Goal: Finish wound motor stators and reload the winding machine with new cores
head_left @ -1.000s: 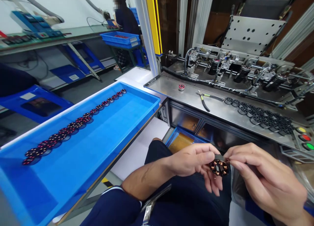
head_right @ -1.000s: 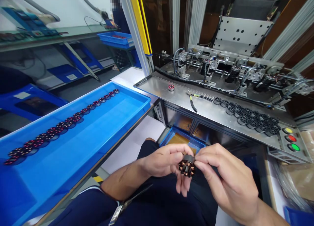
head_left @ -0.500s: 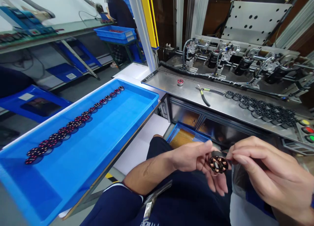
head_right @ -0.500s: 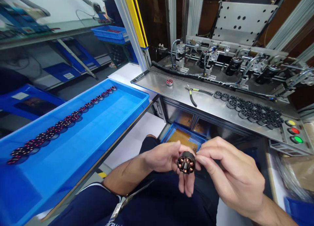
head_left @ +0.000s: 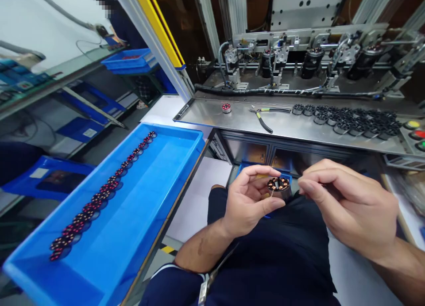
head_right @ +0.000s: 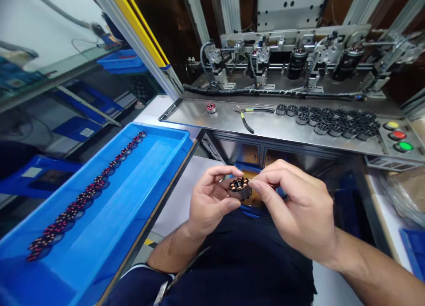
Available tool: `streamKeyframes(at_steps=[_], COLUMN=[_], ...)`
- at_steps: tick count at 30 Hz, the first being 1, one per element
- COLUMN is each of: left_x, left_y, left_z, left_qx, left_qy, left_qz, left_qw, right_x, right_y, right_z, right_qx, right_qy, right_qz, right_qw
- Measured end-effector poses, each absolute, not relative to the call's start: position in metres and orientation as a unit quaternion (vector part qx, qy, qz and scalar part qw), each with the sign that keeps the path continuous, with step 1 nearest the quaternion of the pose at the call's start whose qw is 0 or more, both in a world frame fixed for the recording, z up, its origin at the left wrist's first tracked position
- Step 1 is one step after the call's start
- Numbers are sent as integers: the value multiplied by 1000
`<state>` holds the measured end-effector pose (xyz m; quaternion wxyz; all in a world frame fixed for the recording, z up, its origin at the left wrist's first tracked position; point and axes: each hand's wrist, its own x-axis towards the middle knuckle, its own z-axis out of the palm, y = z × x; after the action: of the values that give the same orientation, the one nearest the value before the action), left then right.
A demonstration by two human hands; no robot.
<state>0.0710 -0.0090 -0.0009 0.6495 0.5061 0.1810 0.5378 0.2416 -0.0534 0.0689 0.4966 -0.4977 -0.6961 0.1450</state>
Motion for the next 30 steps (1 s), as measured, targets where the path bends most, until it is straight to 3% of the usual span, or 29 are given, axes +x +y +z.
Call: streamKeyframes(at_steps=[5,11,21,25,28,30], left_x=[71,74,71,72,68,64], left_y=[1,7,11,12,7,0], left_z=[-10,-14,-12,-13,-12,-7], left_qx=[508,467,533,548,544,580], left_qy=[180,157,99,127,254,313], left_qz=[527,507,494,476,474,468], left_qw=[657,708,680,676,644,589], right_x=[228,211,211,214,226,234], right_y=[-63,-68,-68,-67,-64,-63], right_z=[50,24,22,8,-5,-10], right_qx=[-531,-436,-308,-382,-462,-471], right_qy=[-552,-388,-351,-419,-552,-630], right_qz=[348,615,709,586,283,78], right_qw=[541,530,528,579,634,613])
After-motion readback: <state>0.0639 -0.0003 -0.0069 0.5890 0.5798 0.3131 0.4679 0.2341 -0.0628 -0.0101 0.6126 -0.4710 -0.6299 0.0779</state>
